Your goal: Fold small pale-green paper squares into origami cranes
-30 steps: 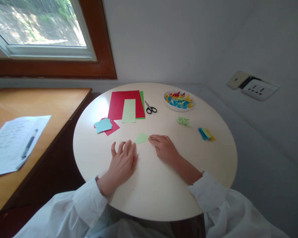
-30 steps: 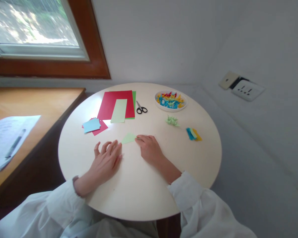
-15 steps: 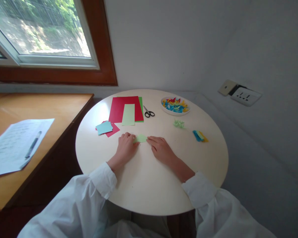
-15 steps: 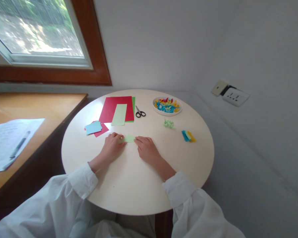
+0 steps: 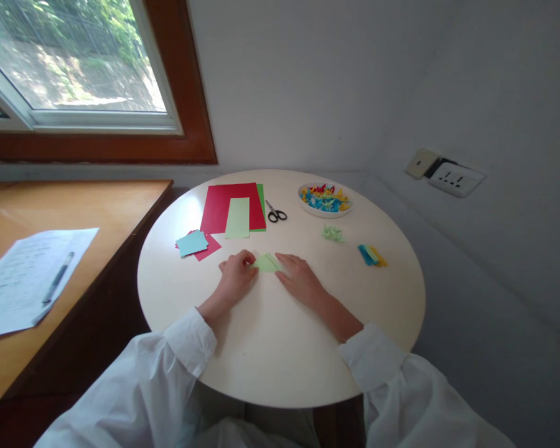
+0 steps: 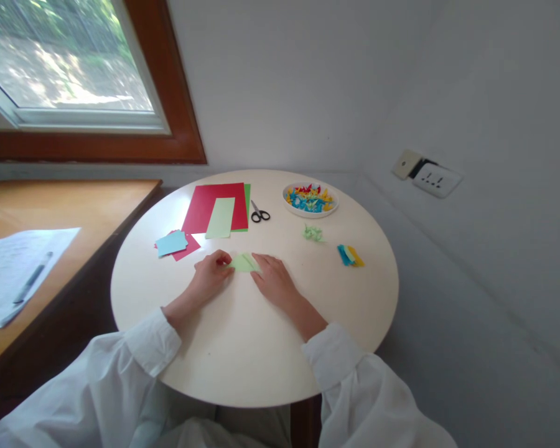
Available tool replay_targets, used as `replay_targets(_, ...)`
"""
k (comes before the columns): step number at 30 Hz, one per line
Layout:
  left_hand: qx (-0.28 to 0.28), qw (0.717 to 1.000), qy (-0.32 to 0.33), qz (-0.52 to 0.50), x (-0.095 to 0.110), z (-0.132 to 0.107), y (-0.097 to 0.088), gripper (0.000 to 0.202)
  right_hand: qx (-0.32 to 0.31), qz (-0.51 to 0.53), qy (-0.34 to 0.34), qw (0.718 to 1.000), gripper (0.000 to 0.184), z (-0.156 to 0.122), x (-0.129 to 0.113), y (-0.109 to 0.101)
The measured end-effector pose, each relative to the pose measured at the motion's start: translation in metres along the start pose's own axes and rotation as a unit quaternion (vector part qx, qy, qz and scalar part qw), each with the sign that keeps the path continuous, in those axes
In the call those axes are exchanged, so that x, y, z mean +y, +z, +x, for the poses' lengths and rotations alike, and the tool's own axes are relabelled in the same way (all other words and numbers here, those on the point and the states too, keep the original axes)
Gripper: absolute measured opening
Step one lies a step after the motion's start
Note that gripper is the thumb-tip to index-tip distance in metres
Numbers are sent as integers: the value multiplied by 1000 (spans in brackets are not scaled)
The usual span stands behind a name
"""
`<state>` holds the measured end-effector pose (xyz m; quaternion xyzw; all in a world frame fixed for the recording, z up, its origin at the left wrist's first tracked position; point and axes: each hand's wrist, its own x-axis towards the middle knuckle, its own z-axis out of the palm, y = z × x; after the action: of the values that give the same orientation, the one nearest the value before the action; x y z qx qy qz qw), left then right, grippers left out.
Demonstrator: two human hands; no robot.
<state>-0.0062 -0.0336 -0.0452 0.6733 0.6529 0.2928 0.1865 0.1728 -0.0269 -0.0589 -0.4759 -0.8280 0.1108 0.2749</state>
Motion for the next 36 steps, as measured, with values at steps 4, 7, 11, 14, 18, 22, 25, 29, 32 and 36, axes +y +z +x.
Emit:
replay_targets(4, 5, 998, 7, -55, -2, 0, 2, 10, 25, 77, 72, 994, 42, 7, 1, 1)
replay_targets(7, 2, 994, 15, -107, -4, 2, 3, 11, 30, 138, 104, 984, 46, 12, 0, 1)
replay_targets(11, -10, 986, 33, -161, -4, 5, 4, 11, 32, 225, 131, 965, 43, 17, 1, 3)
replay_targets(14, -15, 981, 44, -186, -4, 8, 4, 12, 40, 271, 158, 949, 39, 22, 4, 5)
replay_targets(18, -51, 978, 49, -197, 1, 17, -1, 24, 43, 311, 159, 936, 37, 29, 7, 7)
replay_targets(22, -134, 965, 49, -220, 5, 33, -5, 17, 50, 314, 138, 938, 35, 36, 10, 8)
replay_targets(25, -142, 957, 33, -250, 6, 47, -5, 21, 79, 271, 118, 952, 32, 46, 16, 12)
replay_targets(29, -148, 937, -12, -315, 2, 62, -2, 29, 150, 173, 120, 966, 27, 70, 33, 16)
replay_targets(32, -145, 907, -55, -391, -4, 69, -1, 34, 161, 125, 106, 973, 29, 94, 46, 18)
replay_targets(36, -139, 832, -135, -520, -9, 74, -5, 38, 122, 26, 84, 989, 34, 117, 53, 21)
